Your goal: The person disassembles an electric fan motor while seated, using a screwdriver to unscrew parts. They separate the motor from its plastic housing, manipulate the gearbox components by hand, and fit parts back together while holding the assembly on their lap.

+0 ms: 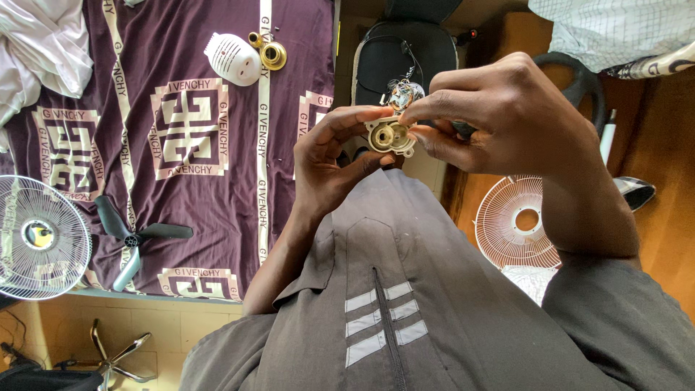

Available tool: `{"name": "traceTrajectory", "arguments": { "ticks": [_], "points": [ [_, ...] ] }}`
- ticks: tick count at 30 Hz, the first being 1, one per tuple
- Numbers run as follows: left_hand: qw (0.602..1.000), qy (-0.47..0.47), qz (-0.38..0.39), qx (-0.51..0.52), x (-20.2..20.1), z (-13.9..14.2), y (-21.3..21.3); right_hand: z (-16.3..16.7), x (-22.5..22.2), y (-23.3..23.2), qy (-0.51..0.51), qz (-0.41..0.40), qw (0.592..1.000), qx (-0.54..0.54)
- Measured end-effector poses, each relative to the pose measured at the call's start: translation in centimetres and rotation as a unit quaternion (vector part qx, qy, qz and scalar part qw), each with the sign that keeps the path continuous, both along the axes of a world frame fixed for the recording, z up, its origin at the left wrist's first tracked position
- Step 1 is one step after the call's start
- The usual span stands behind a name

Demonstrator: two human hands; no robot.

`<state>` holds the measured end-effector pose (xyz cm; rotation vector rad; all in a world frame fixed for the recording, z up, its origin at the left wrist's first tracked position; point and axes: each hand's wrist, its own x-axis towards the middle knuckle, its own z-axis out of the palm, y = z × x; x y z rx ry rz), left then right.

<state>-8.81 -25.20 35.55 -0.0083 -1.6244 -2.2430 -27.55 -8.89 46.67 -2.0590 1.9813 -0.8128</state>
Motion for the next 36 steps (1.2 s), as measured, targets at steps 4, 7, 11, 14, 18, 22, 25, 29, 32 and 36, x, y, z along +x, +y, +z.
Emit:
{"name": "traceTrajectory", "arguments": {
  "ticks": [4, 7, 11, 14, 18, 22, 25, 29, 32, 36],
  "points": [
    [1.0, 0.016, 0.001, -0.006, -0.2, -0.2, 0.0, 0.1, 0.0, 0.2, 0.004, -0.009, 1.0, -0.005],
    [1.0, 0.009, -0.001, -0.009, -0.2, -0.3, 0.0, 0.0, 0.1, 0.2, -0.001, 0.002, 1.0, -0.003],
    [1.0, 0.011, -0.001, -0.012, -0.2, -0.3, 0.0, -0.3, 0.4, 0.1, -0.013, 0.009, 1.0, -0.006],
    [1.0, 0.014, -0.006, -0.01, -0.2, -0.2, 0.1, -0.5, 0.6, 0.0, -0.002, 0.012, 1.0, -0.006],
    [1.0, 0.009, -0.006, -0.007, -0.1, 0.0, 0.0, -0.5, 0.8, -0.2, -0.006, 0.013, 1.0, -0.004],
    [1.0, 0.017, -0.009, -0.01, 0.1, 0.0, -0.1, -0.5, 1.1, -0.3, -0.013, 0.006, 1.0, -0.002],
    [0.999, 0.032, -0.014, -0.011, 0.0, -0.2, -0.1, -0.4, 1.3, -0.4, -0.004, 0.003, 1.0, -0.002],
    [0.998, 0.051, -0.014, -0.02, -0.2, -0.3, -0.1, -0.4, 1.5, -0.3, 0.001, -0.008, 1.0, -0.016],
    [0.999, 0.043, -0.009, -0.025, 0.0, -0.3, -0.1, -0.6, 1.7, -0.5, 0.012, -0.011, 1.0, -0.006],
    [0.999, 0.04, -0.009, -0.024, -0.2, -0.2, -0.1, -0.5, 1.9, -0.8, 0.008, -0.013, 1.0, -0.013]
  ]
}}
